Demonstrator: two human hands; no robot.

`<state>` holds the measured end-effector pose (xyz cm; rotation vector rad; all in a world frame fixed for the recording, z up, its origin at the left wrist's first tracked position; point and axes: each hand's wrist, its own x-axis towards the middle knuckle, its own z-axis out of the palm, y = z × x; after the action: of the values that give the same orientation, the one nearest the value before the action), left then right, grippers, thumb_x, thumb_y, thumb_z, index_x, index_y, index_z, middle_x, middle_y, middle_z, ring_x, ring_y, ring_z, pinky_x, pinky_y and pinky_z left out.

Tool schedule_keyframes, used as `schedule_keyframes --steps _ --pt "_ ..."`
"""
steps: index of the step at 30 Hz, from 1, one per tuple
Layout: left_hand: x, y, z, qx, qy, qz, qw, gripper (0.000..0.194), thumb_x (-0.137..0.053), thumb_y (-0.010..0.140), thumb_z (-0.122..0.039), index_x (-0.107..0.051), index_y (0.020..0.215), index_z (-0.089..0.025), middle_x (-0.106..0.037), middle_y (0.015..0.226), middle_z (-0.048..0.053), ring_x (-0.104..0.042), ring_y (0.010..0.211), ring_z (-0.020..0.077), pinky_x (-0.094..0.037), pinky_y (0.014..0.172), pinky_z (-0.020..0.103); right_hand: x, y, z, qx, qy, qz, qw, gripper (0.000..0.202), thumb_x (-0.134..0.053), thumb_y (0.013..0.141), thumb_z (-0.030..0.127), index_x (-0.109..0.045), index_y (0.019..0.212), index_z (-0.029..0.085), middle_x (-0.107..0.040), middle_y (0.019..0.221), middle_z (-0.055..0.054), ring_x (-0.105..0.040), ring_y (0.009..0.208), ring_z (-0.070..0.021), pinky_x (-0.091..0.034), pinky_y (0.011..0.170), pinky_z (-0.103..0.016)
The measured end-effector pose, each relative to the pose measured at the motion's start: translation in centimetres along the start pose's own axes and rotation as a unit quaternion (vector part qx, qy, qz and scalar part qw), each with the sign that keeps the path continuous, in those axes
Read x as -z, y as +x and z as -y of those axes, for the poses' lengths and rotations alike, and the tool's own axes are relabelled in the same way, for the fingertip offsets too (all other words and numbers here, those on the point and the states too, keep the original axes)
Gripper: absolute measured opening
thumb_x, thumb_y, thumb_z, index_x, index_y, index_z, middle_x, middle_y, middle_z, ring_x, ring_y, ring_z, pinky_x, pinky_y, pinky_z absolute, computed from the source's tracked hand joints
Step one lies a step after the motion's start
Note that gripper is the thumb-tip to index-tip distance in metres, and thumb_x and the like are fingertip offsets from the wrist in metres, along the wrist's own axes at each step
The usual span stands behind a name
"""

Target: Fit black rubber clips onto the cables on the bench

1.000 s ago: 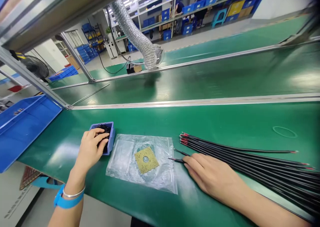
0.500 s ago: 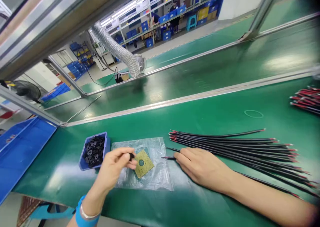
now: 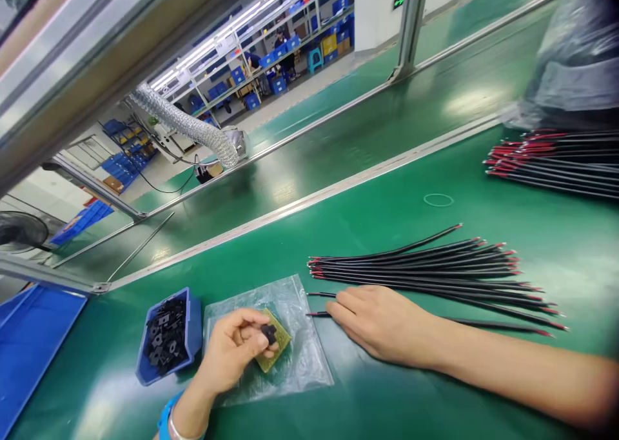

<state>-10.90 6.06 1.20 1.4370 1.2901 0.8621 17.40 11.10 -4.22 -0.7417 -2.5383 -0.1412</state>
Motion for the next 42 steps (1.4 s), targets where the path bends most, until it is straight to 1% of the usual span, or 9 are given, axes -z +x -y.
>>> schedule_keyframes --steps 5,10,15,19,21,25,27,31,42 --pt "0.1 -0.4 0.2 -0.109 0.214 -0.051 0.969 0.004 -0.071 0.082 -0.021 -0.074 0.08 -0.019 -0.076 0.074 0.004 -0.069 0.068 0.0161 -0.053 0.065 0.023 1.1 -0.8 0.6 -0.002 0.023 0.03 0.999 0.018 -0.044 0.088 0.01 -0.053 0.076 0.02 -0.054 0.066 0.0 -0.046 0.055 -0.0156 -0.026 0.055 -0.031" --pt "-0.8 -1.1 0.5 -0.257 0.41 -0.061 0.873 0.013 -0.058 0.09 -0.012 -0.068 0.097 -0.017 -0.076 0.086 0.004 -0.07 0.074 0.0154 -0.053 0.07 0.023 1.2 -1.0 0.5 0.0 0.037 0.031 0.999 0.02 -0.041 0.089 0.01 -0.053 0.076 0.02 -0.053 0.066 0.0 -0.047 0.055 -0.0163 -0.027 0.055 -0.032" --pt "-2.1 -1.4 0.0 -0.291 0.576 -0.074 0.761 0.012 -0.058 0.091 -0.017 -0.067 0.083 -0.018 -0.067 0.076 0.005 -0.058 0.064 0.0189 -0.047 0.057 0.03 1.0 -1.0 0.5 -0.006 0.042 0.034 0.999 0.022 -0.039 0.091 0.011 -0.054 0.077 0.021 -0.053 0.066 0.0 -0.05 0.055 -0.0169 -0.029 0.055 -0.032" --pt "-2.5 -1.3 -0.2 -0.293 0.618 -0.036 0.729 0.016 -0.054 0.092 -0.014 -0.065 0.081 -0.017 -0.065 0.072 0.005 -0.052 0.061 0.0198 -0.042 0.053 0.031 0.8 -1.0 0.5 -0.014 0.051 0.032 0.998 0.025 -0.036 0.094 0.013 -0.056 0.079 0.02 -0.053 0.066 0.0 -0.053 0.055 -0.0176 -0.032 0.054 -0.033" --pt "-2.6 -1.3 -0.2 -0.279 0.594 -0.037 0.753 0.015 -0.055 0.09 -0.013 -0.063 0.079 -0.017 -0.065 0.074 0.006 -0.054 0.064 0.0203 -0.043 0.057 0.032 1.0 -0.9 0.6 -0.036 0.063 0.028 0.997 0.028 -0.034 0.096 0.016 -0.058 0.083 0.02 -0.054 0.068 0.0 -0.053 0.053 -0.0173 -0.031 0.051 -0.032" --pt "-3.4 -1.0 -1.1 -0.12 0.315 -0.071 0.939 0.013 -0.052 0.09 -0.017 -0.056 0.078 -0.018 -0.067 0.098 0.01 -0.063 0.087 0.0216 -0.05 0.074 0.035 2.9 -0.2 1.3 -0.071 0.125 0.024 0.989 0.026 -0.036 0.1 0.022 -0.062 0.096 0.021 -0.057 0.076 0.0 -0.054 0.052 -0.0146 -0.032 0.047 -0.03" --pt "-4.2 -0.7 -2.0 0.007 0.099 -0.074 0.992 0.017 -0.051 0.093 -0.024 -0.053 0.077 -0.018 -0.066 0.109 0.011 -0.066 0.085 0.019 -0.052 0.076 0.035 4.1 0.2 1.9 -0.072 0.162 -0.012 0.984 0.023 -0.039 0.099 0.021 -0.063 0.099 0.021 -0.056 0.076 0.0 -0.055 0.057 -0.0139 -0.034 0.048 -0.028" --pt "-6.1 -0.2 -3.2 0.098 -0.152 -0.079 0.98 0.027 -0.062 0.089 -0.038 -0.052 0.075 -0.017 -0.068 0.104 0.008 -0.068 0.077 0.0154 -0.051 0.076 0.032 5.4 0.5 2.6 -0.062 0.176 -0.098 0.978 0.019 -0.045 0.095 0.016 -0.064 0.098 0.019 -0.056 0.072 0.0 -0.053 0.059 -0.0128 -0.038 0.052 -0.026" --pt "-7.0 -0.5 -2.1 0.048 -0.245 -0.017 0.968 0.026 -0.075 0.082 -0.034 -0.058 0.081 -0.016 -0.068 0.103 0.006 -0.068 0.082 0.0129 -0.054 0.076 0.025 4.7 0.3 2.0 -0.06 0.122 -0.111 0.984 0.022 -0.046 0.095 0.013 -0.067 0.094 0.016 -0.055 0.069 -0.001 -0.049 0.057 -0.0138 -0.035 0.05 -0.03"
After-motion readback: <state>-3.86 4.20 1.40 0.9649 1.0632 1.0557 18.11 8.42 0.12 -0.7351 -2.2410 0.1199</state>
